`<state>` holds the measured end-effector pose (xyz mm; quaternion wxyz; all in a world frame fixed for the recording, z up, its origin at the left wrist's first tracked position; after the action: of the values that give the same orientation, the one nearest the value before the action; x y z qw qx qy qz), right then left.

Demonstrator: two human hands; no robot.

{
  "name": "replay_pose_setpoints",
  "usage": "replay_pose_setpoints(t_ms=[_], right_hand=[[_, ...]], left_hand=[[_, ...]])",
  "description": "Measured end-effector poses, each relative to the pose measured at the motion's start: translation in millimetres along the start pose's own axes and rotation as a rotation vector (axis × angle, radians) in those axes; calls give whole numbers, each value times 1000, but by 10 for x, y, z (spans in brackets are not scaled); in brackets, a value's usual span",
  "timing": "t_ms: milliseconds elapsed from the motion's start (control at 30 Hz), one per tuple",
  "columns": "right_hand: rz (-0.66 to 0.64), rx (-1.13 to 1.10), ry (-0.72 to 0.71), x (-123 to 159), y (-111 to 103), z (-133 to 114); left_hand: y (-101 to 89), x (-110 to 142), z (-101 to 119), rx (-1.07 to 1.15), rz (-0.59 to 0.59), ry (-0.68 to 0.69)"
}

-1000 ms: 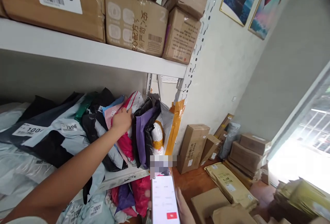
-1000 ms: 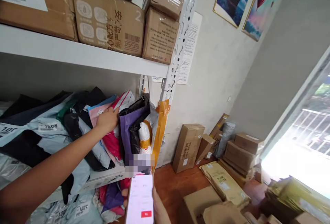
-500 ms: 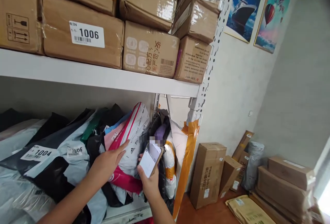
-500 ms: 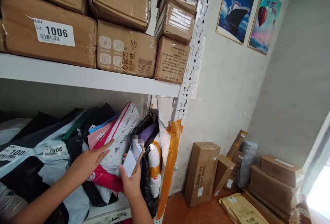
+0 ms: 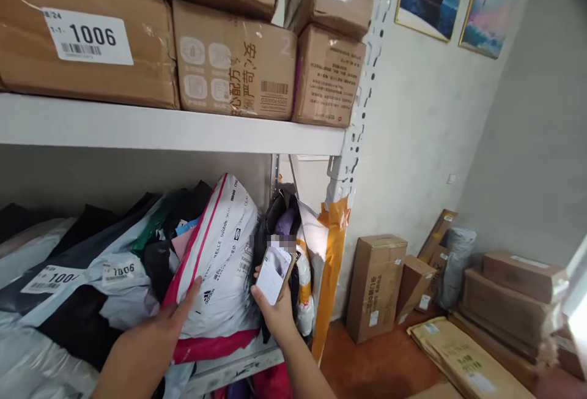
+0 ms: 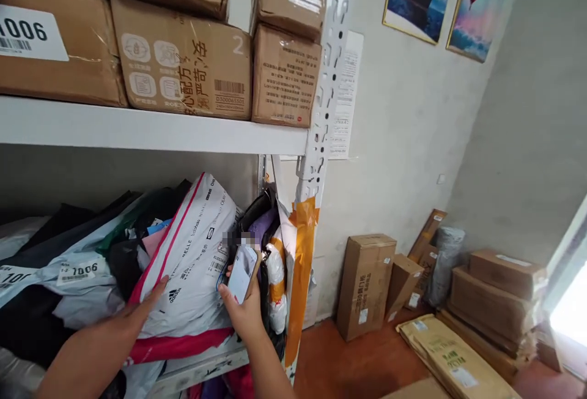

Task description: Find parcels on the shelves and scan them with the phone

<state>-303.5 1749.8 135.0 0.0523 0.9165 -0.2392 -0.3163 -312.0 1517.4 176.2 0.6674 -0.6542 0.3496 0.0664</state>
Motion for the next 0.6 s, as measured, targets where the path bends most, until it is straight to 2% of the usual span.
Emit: replay_pose_setpoints(t_ms=[67,100,167,200,233,267,367,433,533,600], right_hand=[[7,-19,11,32,17,-42],[16,-27,12,53,24,-61],[36,-36,8,100,34,-91],[47,-39,4,123,34,-103],[57,-41,0,146,31,-113],[65,-44,-3,167,24,-121],[64,-62,4,222,-6,-138],[53,-78,18,264,-33,-141],[36,-100,53,361,-95,-133],[0,-103,93,456,-140,-123]], left_hand=[[-119,-41,167,-207,-41,132],[-170,-91,267,-262,-38,247],[-229,-201,485,-233,-53,532],[-237,-260,572,-205,-93,638],[-243,-337,637,-195,-140,687],[-254,-435,690,-205,-182,683],[-313,-813,877,-255,-274,558],[-315,-1090,1094,-244,-312,569],[-194,-1481,1377,-239,-268,622],[-65,-1608,1455,-203,-195,668]])
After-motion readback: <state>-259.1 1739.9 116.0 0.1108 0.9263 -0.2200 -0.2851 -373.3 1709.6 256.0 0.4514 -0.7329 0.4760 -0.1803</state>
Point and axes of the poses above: each hand's wrist, its own x-axis away from the middle knuckle, its own y-axis out of the palm, z = x × y, the point moved 6 cm from there along -x, towards the middle knuckle, and after that the axes turned 5 degrees about z, right-handed, at the moved point
